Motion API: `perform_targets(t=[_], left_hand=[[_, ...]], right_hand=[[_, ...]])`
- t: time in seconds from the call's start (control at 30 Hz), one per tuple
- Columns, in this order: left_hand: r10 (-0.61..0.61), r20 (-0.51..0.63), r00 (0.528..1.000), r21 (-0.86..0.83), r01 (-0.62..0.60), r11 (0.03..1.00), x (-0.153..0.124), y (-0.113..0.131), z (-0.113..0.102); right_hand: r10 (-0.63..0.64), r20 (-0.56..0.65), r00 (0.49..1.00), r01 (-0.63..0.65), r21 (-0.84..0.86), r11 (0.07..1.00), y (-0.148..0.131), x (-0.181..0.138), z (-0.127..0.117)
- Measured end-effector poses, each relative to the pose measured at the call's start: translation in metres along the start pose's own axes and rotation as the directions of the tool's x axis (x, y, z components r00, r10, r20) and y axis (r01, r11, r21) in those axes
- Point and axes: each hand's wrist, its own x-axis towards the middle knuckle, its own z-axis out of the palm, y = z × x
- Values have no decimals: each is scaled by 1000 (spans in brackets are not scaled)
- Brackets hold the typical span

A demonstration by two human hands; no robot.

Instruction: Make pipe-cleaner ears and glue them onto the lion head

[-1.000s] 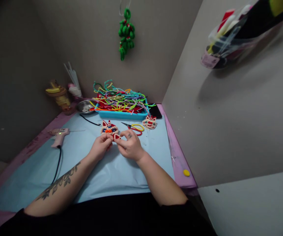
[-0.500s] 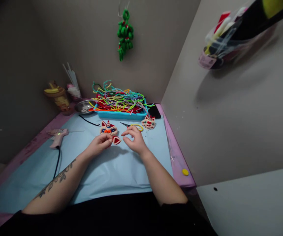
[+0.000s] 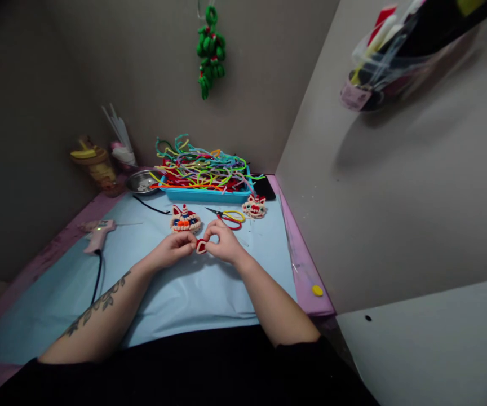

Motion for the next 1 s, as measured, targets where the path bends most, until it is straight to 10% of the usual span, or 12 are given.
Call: perform_targets(t=[0.8, 1.0], left_hand=[[-95, 79, 992, 205, 77, 976, 1, -11, -11], [-62, -121, 991, 458, 111, 882, -2, -13, -21]], right_hand=[[131, -79, 988, -125, 73, 989, 16, 6, -14], [72, -88, 993, -76, -39, 996, 18, 5, -10]])
